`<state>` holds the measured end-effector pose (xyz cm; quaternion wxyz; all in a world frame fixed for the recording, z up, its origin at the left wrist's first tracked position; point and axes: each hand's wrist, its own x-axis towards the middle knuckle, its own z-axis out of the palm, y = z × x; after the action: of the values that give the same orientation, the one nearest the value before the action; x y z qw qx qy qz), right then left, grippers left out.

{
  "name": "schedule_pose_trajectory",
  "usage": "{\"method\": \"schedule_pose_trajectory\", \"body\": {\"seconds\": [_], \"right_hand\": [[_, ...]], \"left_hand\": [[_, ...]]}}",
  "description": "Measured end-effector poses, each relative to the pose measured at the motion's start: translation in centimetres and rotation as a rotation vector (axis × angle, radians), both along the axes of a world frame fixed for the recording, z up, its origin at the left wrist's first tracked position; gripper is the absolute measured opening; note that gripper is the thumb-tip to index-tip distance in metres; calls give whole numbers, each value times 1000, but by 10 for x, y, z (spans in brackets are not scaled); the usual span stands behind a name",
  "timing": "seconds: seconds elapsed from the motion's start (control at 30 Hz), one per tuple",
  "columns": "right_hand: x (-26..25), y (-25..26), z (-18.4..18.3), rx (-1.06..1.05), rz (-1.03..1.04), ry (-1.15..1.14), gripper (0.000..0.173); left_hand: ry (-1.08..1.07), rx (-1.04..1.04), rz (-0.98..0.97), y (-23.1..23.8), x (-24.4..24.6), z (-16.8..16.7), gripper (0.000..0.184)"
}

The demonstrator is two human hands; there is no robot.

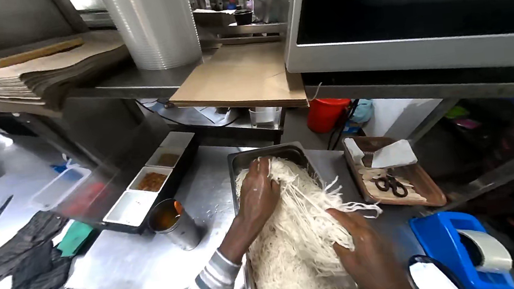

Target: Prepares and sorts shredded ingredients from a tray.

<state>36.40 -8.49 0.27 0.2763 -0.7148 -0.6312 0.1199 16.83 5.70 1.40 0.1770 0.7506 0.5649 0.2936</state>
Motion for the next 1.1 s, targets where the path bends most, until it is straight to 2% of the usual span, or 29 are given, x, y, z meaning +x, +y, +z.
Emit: {"method": "schedule_pose_trajectory", "body": {"seconds": [0.13, 0.27, 0.33, 0.4, 0.5, 0.53, 0.63, 0.67, 0.77, 0.8, 0.87, 0.97, 1.03, 1.1], "right_hand": [[-8, -8, -12, 65, 1, 45, 47], [-9, -21, -45, -122, 51, 38, 39], [-4, -26, -50, 2, 24, 66, 28], [1, -29, -55, 56, 12, 75, 26], [8, -30, -60, -204, 49, 72, 31], [8, -30, -57, -192, 28, 87, 30], [10, -35, -45, 15, -39, 144, 26], [12, -36, -47, 8, 3, 152, 27], [23, -35, -60, -312, 299, 188, 33], [25, -33, -58, -359, 335, 221, 32], [29, -31, -49, -297, 253, 266, 29], [34, -7, -51, -198, 105, 215, 30], [26, 22, -66, -245, 68, 207, 49], [6, 50, -92, -240, 41, 209, 70]], "left_hand": [[70, -3, -106, 5, 10, 7, 47], [179, -47, -152, 5, 11, 3, 33], [203, -74, -153, 1, 11, 8, 32], [186, -98, -148, -3, 10, 10, 32], [193, -242, -263, -11, 9, 15, 38], [194, -282, -306, -13, 7, 16, 41], [169, -317, -386, -22, -6, 12, 47], [192, -348, -448, -25, -13, 12, 50], [366, -550, -654, -43, -28, 8, 54], [408, -621, -679, -48, -31, 5, 55], [400, -685, -641, -55, -38, -5, 51], [281, -584, -402, -61, -39, -26, 46], [193, -460, -218, -62, -25, -46, 46], [142, -403, -143, -59, -7, -75, 53]]}}
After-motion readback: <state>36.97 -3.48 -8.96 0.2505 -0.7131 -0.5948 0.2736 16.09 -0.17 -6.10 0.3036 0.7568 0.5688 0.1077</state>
